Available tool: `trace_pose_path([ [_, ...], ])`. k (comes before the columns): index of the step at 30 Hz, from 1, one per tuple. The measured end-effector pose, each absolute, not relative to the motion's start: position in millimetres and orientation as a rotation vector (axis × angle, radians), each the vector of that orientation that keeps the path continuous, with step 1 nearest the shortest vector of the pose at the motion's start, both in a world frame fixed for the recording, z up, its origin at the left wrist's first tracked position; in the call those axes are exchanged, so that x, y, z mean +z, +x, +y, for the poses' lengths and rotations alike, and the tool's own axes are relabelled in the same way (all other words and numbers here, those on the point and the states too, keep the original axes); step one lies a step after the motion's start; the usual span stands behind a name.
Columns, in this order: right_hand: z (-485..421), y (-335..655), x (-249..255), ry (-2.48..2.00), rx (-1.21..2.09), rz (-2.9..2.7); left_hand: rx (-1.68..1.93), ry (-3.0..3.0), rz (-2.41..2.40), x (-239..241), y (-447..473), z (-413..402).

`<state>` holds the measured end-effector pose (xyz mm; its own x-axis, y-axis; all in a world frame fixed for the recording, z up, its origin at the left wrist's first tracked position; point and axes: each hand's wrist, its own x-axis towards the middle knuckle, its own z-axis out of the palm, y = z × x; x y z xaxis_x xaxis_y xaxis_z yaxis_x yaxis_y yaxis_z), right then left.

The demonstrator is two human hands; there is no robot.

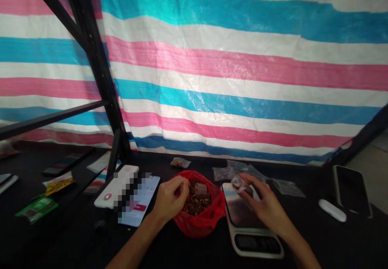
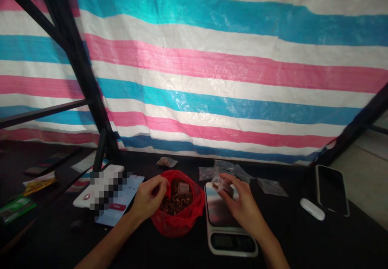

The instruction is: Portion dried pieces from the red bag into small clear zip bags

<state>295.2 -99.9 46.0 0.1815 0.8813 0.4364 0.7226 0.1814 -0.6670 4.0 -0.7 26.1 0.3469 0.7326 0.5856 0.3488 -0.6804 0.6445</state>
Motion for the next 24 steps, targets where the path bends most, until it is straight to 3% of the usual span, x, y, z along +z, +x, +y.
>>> trace_pose_path([
  [9,-39.9,174.5,60.2,-1.276,0.557,-1.506,1.151,1.96,0.794,22.2,13.9,-0.5],
  [17,-47.6,177.7,39.5,-1.066,1.037,-1.369,1.099,1.863,0.792,23.8,12.6,8.2],
  [24,-44.2,180.1,44.2,-1.126,0.947,-1.211,1.05,1.713,0.764,24.2,12.0,6.2],
])
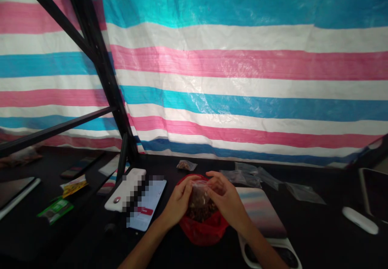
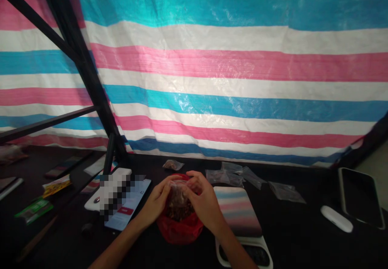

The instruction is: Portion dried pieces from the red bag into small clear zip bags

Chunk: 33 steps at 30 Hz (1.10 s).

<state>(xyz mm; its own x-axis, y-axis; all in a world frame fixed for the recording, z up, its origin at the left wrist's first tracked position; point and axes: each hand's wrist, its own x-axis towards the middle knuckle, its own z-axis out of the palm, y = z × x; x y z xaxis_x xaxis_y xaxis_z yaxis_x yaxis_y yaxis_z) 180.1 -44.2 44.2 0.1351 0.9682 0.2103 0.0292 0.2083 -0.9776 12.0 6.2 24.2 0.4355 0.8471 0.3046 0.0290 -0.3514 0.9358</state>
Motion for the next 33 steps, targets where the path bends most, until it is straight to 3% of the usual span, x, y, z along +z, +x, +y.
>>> trace_pose_path([
  [12,-37.5,183.2,34.7,-1.096,0.952,-1.04,0.987,1.525,0.749,23.9,18.6,5.2],
  [21,-44.4,171.4,28.5,-1.18,0.571,-1.219,1.012,1.412,0.731,20.6,20.6,4.5],
  [33,-43.2,175.1,28.7,-1.155,0.576,-1.32,0.968,1.496,0.611,26.7,20.8,0.5],
])
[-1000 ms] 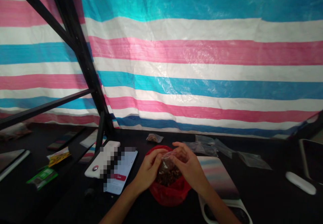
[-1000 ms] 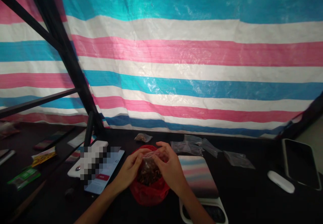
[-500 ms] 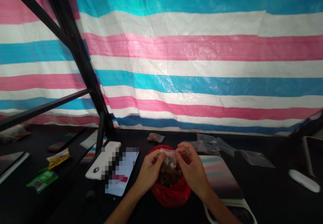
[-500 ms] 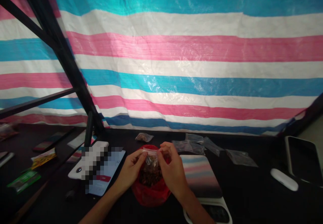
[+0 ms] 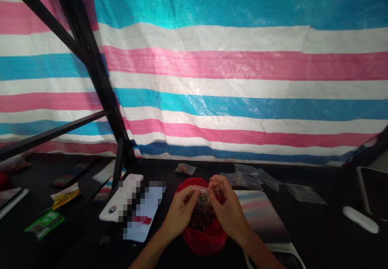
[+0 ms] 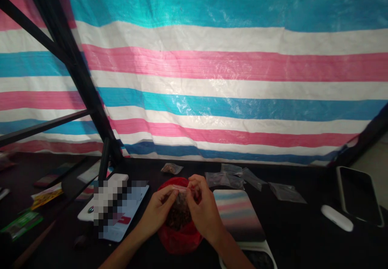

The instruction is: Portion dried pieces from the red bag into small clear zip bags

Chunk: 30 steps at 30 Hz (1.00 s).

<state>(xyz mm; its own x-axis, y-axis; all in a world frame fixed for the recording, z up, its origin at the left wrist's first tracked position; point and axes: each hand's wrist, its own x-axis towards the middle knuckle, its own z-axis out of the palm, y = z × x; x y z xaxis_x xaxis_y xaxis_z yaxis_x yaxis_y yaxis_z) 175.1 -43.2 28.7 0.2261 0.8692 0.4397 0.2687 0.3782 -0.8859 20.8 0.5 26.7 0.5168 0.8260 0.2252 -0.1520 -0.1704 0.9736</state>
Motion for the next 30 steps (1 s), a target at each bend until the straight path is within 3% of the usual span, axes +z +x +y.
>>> trace_pose_path([
  [30,-51.5,174.8,32.9,-1.239,0.391,-1.565,1.105,1.652,0.664,27.4,14.0,1.1],
])
